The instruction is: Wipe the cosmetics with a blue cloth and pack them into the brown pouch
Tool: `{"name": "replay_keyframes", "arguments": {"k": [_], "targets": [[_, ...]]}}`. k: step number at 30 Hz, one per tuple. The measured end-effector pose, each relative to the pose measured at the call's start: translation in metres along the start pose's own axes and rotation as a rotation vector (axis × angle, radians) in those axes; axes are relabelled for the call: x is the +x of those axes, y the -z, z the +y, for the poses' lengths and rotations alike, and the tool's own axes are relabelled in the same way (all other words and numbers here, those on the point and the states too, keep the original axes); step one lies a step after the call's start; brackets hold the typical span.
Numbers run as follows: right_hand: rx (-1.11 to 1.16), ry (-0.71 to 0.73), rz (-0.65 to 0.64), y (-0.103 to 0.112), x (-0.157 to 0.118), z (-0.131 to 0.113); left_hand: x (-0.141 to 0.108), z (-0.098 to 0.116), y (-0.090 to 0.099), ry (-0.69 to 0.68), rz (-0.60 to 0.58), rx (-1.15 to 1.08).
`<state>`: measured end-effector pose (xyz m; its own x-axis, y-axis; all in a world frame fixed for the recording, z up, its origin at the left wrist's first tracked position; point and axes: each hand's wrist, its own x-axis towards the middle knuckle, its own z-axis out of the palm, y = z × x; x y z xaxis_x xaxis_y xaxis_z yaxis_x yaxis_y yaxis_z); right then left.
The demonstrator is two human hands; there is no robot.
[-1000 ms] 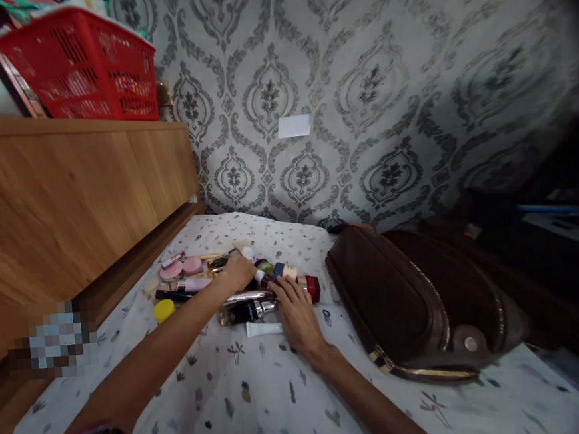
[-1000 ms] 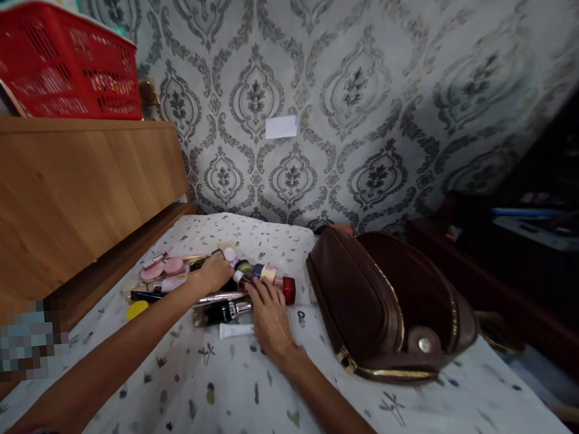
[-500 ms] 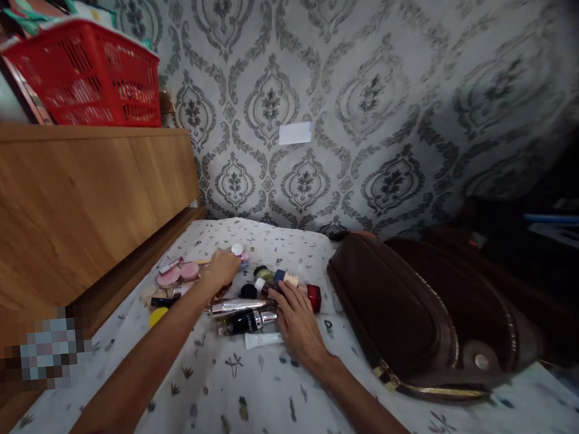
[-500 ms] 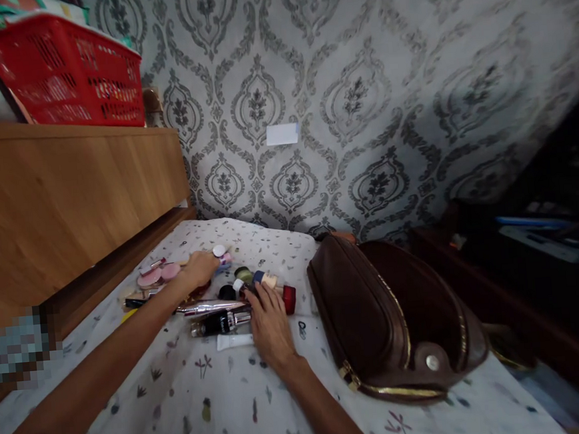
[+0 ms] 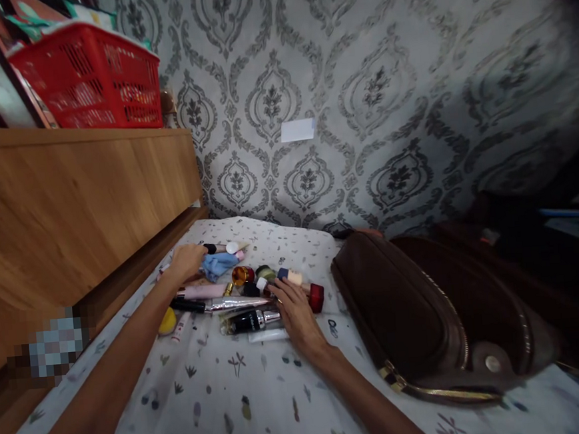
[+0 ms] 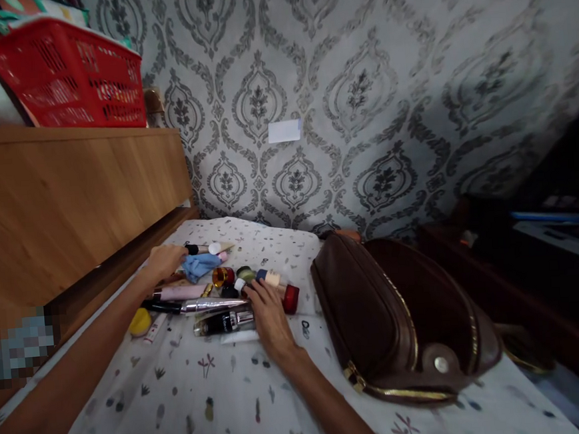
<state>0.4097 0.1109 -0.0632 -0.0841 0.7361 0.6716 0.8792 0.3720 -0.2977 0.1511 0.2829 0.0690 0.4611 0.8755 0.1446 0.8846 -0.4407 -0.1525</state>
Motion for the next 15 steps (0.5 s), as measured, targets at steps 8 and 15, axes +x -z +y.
{"name": "replay_keyframes", "arguments": {"k": [8,15], "targets": [[0.175,-0.061,-0.07,-0.003,0.05,-0.015,-0.018,-0.032,0.026,0.23,0.289,-0.151],[0.167,-0.109,-0.071,-0.031,0.08,-0.028,-0.068,-0.007,0.025,0.084,0.461,-0.381]]}}
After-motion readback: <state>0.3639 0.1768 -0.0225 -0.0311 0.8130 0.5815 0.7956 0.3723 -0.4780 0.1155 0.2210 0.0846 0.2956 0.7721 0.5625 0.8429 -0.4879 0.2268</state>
